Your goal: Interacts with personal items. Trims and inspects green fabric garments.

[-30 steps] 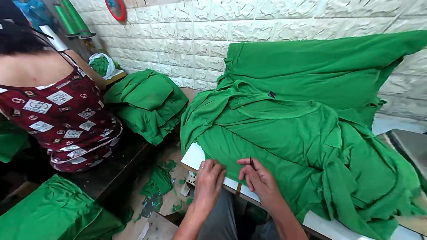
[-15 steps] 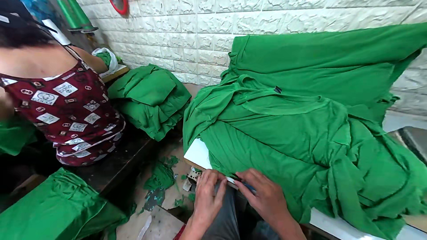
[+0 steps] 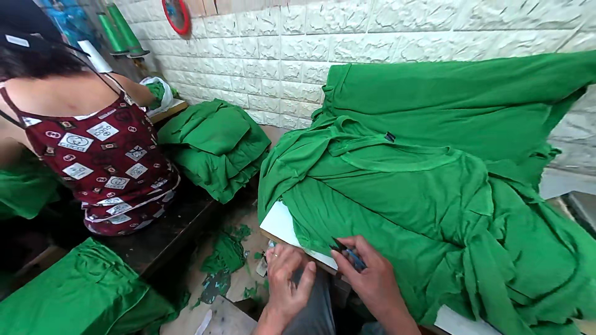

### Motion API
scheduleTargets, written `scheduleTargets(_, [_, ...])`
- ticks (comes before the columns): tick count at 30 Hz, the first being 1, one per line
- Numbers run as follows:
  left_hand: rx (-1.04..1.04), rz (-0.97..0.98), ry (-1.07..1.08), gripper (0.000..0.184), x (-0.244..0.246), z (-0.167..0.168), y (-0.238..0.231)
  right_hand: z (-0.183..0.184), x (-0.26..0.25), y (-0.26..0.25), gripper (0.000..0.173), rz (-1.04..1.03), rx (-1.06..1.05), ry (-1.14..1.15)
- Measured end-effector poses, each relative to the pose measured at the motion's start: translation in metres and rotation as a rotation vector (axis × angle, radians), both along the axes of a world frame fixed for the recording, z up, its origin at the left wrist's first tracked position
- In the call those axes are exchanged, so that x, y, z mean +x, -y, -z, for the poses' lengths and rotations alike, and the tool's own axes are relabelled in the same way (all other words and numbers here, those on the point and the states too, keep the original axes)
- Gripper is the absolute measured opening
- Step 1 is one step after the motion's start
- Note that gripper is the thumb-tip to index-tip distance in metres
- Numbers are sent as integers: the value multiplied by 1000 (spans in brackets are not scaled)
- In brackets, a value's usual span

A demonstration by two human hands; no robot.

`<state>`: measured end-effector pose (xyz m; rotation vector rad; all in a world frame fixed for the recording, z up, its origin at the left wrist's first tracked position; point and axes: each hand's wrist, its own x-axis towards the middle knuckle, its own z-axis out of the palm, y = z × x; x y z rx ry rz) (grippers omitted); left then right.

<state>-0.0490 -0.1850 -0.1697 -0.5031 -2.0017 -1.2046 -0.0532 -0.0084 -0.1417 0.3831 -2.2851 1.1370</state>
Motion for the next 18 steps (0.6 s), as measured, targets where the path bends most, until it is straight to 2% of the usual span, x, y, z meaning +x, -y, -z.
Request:
scheduleTargets(2, [-4,-67,56,26,-7,-9,-1,-9,-1,5,24,-145,-227,112])
scheduleTargets(4, [-131,-77,161,35,-18,-16,0,-13,-8,12,22,-258,-352,171])
scheduleTargets(5, [-193,-78,193,34,-23,-16,1,-11,-12,14,22,-277,-367,205])
scheduleTargets(7, [-228,-89,127,18,-29,-10,5,-8,-19,15,23,-244,-351,262])
scheduleTargets(11, [-140,-85,-74,15,-19,6,17,-10,-22,10,20,-261,-448,298])
scheduleTargets(13, [-113,-118,-98,19,-10,19,23,-10,-21,8,20,-292,-496,316])
scheduleTargets(16, [-111,-184,-139,48,2,31,28,-11,-21,8,23,-306,-522,343])
scheduleTargets(18, [-91,-216,-130,51,5,28,27,-13,-22,9,23,-306,-528,349])
